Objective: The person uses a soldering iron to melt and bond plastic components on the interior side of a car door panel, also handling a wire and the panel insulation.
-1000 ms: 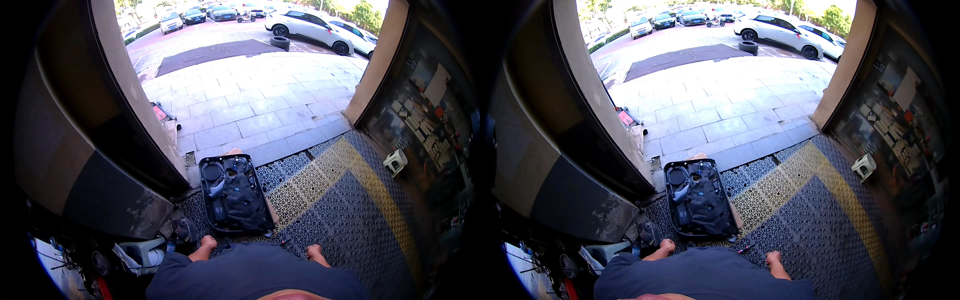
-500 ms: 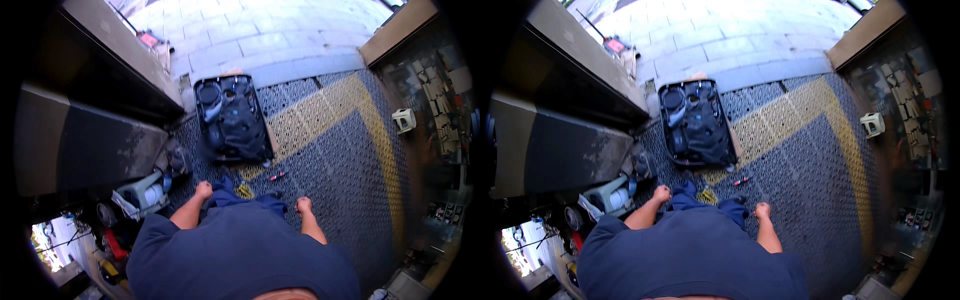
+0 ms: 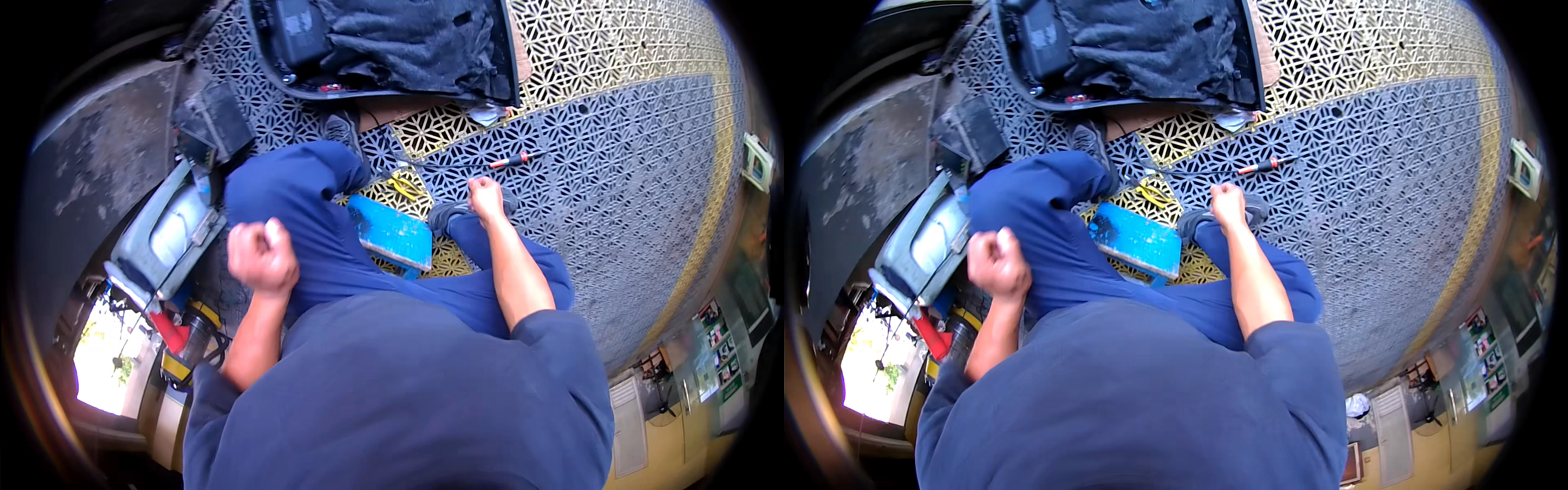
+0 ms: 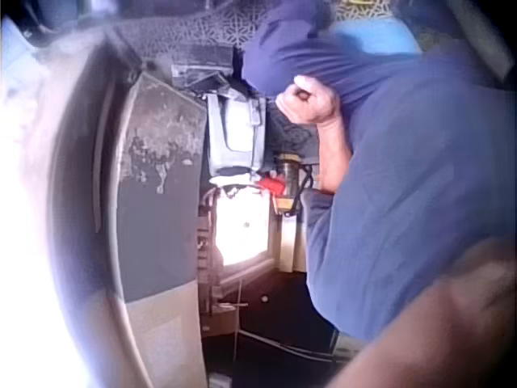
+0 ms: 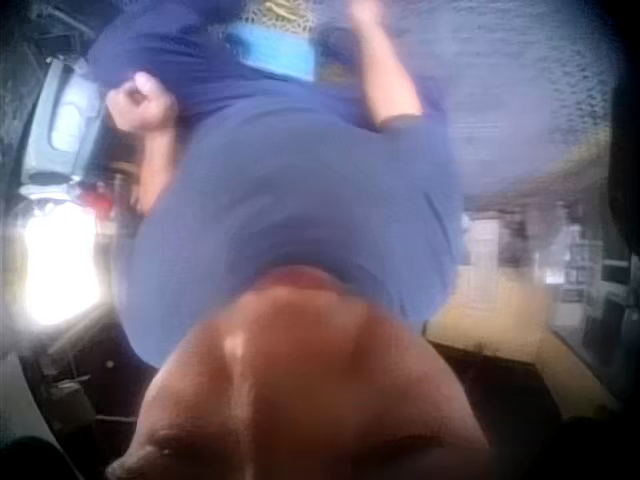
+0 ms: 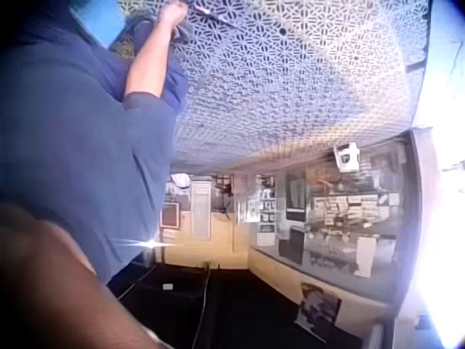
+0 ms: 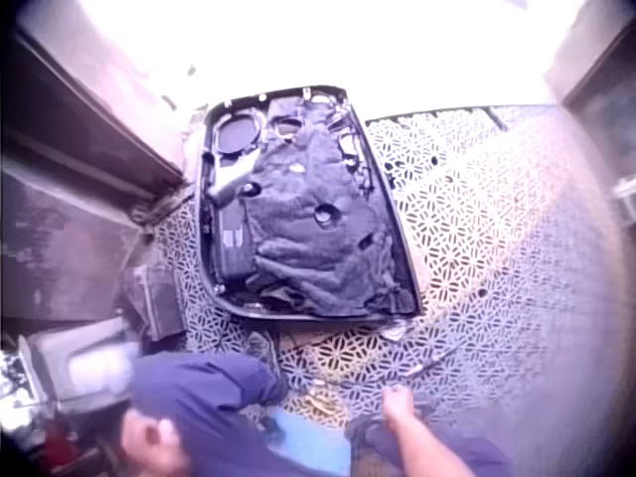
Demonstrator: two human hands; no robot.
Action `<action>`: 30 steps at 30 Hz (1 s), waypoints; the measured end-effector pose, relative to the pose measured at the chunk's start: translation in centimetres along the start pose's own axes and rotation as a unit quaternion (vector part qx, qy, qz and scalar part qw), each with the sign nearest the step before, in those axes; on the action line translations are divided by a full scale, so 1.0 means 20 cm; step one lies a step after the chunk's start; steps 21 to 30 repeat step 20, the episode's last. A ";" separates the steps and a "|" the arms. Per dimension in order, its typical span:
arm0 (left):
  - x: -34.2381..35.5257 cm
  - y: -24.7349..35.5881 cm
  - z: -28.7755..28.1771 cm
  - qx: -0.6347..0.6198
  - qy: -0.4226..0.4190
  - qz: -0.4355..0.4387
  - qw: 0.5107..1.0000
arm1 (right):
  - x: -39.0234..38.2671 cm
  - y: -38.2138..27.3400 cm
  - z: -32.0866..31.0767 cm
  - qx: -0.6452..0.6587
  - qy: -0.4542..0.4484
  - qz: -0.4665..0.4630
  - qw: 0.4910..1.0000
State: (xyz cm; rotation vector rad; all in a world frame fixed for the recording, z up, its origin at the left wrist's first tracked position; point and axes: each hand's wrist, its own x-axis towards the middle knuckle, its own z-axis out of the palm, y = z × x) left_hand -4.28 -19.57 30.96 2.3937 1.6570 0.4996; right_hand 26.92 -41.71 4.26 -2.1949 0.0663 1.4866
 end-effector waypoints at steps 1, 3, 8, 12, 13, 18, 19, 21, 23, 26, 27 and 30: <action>-0.04 -0.03 0.06 -0.041 0.026 -0.016 0.999 | 0.15 0.02 0.04 0.027 0.051 0.025 0.998; -0.08 -0.10 0.09 -0.073 0.091 -0.001 0.993 | 0.33 0.01 0.23 0.110 0.137 0.089 0.980; -0.18 -0.10 0.12 -0.105 0.074 0.036 0.991 | 0.61 0.23 0.35 0.041 0.190 0.106 0.975; -0.21 -0.14 0.05 -0.144 0.049 0.058 0.987 | 0.58 0.32 0.44 0.005 0.168 0.005 0.986; -0.22 -0.15 0.05 -0.166 0.052 0.070 0.982 | 0.60 0.33 0.43 -0.002 0.173 -0.008 0.985; -0.20 -0.22 0.09 -0.308 0.027 0.151 0.939 | 0.52 0.26 0.45 0.072 0.111 0.008 0.991; -0.14 -0.24 0.09 -0.327 0.011 0.134 0.935 | 0.52 0.22 0.42 0.051 0.112 -0.017 0.992; -0.13 -0.30 0.12 -0.327 0.020 0.130 0.936 | 0.50 0.18 0.42 0.036 0.105 -0.020 0.994; -0.13 -0.30 0.12 -0.327 0.020 0.130 0.936 | 0.50 0.18 0.42 0.036 0.105 -0.020 0.994; -0.13 -0.30 0.12 -0.327 0.020 0.130 0.936 | 0.50 0.18 0.42 0.036 0.105 -0.020 0.994; -0.13 -0.30 0.12 -0.327 0.020 0.130 0.936 | 0.50 0.18 0.42 0.036 0.105 -0.020 0.994; -0.13 -0.30 0.12 -0.327 0.020 0.130 0.936 | 0.50 0.18 0.42 0.036 0.105 -0.020 0.994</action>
